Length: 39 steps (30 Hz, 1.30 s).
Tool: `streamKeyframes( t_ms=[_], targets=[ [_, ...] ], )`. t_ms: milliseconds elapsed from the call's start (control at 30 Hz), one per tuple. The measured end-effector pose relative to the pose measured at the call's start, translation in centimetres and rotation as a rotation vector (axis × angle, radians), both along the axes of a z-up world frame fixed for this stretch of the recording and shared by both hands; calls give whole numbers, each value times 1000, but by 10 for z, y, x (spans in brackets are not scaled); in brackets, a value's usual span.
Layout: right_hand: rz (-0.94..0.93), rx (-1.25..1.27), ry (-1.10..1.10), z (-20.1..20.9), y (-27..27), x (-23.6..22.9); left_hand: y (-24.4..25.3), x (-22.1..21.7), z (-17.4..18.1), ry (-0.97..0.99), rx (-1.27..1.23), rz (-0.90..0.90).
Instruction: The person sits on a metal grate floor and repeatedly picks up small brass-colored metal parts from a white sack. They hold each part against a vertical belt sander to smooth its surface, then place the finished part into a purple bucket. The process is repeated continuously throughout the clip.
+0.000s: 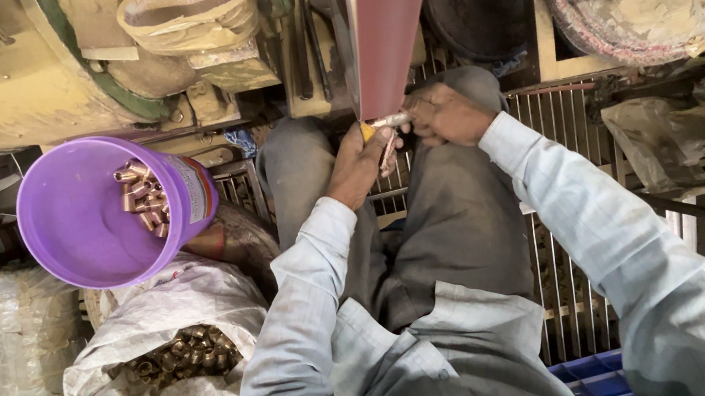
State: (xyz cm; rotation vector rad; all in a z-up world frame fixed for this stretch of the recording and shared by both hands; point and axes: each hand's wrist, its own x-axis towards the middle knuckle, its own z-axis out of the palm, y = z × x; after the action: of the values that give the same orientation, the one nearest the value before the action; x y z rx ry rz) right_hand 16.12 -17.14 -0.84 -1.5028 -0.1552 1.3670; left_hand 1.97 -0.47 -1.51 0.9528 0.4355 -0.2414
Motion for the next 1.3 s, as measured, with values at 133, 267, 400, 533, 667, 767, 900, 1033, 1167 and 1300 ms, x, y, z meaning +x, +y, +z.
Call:
streamKeyframes(
  t_ms=[133,267,400,533,667,767,900,1033,1167,1300],
  targets=[
    [16,-16,89,5,6,7,0,-1,-1,5,20,-7],
    [50,-68,182,13,8,13,0,-1,-5,-9,27,5],
    [118,-69,314,25,16,18,0,0,1,-39,18,19],
    [133,-109,150,52,6,1,3,-15,23,-103,114,-52],
    [206,175,-737,85,-35,-60,10,-49,46,-313,447,-127],
    [187,118,-1141,82,-39,-80,15,-51,52,-349,611,-177],
    [116,162,-1460,56,-27,-72,16,-31,40,-379,477,-150],
    [75,210,-1475,33,-18,-52,10,-13,22,-184,183,-87],
    [51,214,-1528,21,-11,-44,5,-7,9,-79,38,-51],
    [51,153,-1503,15,-10,-47,3,-4,-2,-81,83,-38]
  ],
)
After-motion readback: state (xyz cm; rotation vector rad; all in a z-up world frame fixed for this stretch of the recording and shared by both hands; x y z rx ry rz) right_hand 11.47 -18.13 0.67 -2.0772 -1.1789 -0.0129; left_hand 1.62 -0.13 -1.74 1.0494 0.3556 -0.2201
